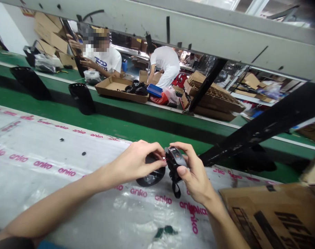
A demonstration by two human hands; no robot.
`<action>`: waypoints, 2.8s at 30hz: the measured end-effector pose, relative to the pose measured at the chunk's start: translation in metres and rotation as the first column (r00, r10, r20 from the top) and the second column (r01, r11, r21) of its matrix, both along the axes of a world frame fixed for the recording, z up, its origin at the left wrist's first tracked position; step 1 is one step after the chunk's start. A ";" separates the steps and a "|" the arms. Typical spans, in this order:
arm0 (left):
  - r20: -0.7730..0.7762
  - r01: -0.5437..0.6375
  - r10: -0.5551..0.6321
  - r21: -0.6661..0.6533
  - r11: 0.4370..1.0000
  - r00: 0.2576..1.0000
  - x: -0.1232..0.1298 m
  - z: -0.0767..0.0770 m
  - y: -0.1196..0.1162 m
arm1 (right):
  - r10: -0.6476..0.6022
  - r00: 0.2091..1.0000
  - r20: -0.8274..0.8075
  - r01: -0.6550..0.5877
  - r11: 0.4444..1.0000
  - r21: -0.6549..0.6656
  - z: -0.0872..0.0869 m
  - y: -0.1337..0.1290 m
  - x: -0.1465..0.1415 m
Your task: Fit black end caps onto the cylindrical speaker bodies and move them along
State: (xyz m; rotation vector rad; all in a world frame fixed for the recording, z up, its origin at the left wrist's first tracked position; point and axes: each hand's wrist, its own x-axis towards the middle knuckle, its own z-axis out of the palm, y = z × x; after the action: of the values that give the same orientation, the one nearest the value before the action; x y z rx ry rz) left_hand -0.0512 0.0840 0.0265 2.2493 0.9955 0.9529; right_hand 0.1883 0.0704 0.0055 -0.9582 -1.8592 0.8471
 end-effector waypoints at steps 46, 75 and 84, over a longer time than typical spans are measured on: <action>0.636 -0.168 0.418 -0.417 0.893 0.649 0.048 -0.078 -0.081 | -0.287 0.766 -0.576 0.115 0.942 -0.317 -0.082 -0.066 -0.079; 0.648 -0.204 0.600 -0.582 0.787 0.469 0.056 -0.079 -0.109 | -0.533 0.579 -0.617 0.480 0.835 -0.271 -0.070 -0.116 -0.089; 0.665 -0.266 0.643 -0.587 0.764 0.379 0.069 -0.083 -0.115 | -0.560 0.714 -0.420 0.562 0.816 -0.133 -0.072 -0.123 -0.082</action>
State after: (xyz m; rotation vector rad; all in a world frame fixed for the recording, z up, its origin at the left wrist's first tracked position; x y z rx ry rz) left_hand 0.0182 -0.0311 -0.0569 0.8601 1.1829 1.6833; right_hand 0.1065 -0.0526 -0.0666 -1.1351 -1.0752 0.6073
